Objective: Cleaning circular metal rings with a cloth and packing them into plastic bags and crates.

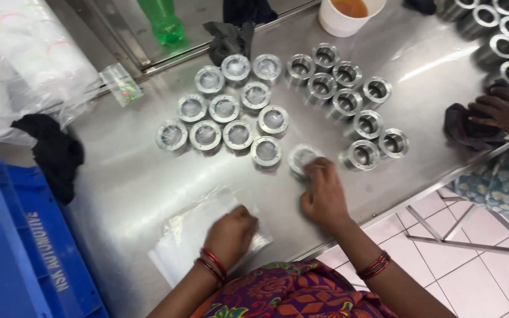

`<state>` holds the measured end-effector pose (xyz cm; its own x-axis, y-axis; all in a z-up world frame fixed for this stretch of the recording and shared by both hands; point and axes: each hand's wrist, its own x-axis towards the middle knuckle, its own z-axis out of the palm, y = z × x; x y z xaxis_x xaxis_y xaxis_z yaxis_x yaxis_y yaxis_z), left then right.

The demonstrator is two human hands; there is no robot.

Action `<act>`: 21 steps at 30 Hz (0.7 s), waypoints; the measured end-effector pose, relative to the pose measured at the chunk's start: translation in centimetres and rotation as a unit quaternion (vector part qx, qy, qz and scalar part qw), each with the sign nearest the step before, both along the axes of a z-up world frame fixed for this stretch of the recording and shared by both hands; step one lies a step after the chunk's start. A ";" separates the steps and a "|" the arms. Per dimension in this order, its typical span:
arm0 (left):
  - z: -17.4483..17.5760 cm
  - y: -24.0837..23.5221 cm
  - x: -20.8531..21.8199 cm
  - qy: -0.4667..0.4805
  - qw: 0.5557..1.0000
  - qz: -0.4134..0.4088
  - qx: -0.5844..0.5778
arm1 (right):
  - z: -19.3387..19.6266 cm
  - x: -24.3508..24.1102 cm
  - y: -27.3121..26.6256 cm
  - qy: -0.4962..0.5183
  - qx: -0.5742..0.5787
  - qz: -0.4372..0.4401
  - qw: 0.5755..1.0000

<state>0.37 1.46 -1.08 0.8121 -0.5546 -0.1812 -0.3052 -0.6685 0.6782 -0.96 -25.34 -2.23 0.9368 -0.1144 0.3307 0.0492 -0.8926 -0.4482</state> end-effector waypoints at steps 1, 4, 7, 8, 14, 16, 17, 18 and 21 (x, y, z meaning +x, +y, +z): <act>-0.1 -0.6 -0.3 -0.002 1.000 -0.003 -0.003 | -0.6 0.2 -1.7 -0.002 -0.003 -0.003 1.000; -0.3 -1.6 -0.3 -0.059 0.993 -0.054 -0.082 | -0.4 1.3 -5.5 -0.067 -0.131 -0.059 0.987; -0.3 -2.2 0.6 -0.041 0.997 -0.001 -0.063 | 3.1 1.6 -7.3 0.122 -0.156 -0.268 0.943; -0.2 -2.5 0.9 -0.037 0.998 0.010 -0.049 | 3.2 1.7 -7.5 0.154 -0.126 -0.266 0.943; -0.3 -2.7 2.5 0.017 0.990 0.074 -0.120 | -0.9 2.2 -6.7 0.041 -0.008 -0.232 0.972; -0.8 -2.4 2.8 0.102 0.981 0.086 -0.139 | -0.9 2.2 -6.6 -0.010 0.008 -0.218 0.976; -1.6 -2.2 2.8 0.120 0.969 0.093 -0.196 | -0.1 1.8 -6.3 0.020 0.020 -0.140 0.990; -2.3 -2.0 2.9 0.137 0.952 0.099 -0.254 | 0.7 1.7 -5.9 0.049 0.031 -0.060 0.997; -2.3 -2.1 2.9 0.188 0.936 0.121 -0.271 | 3.2 1.8 -3.6 0.185 0.342 0.075 0.918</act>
<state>3.23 -0.61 -3.38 0.8611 -0.4558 -0.2255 0.1396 -0.2145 0.9667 0.83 -28.92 0.99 0.9927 -0.0373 -0.1147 -0.1201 -0.3913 -0.9124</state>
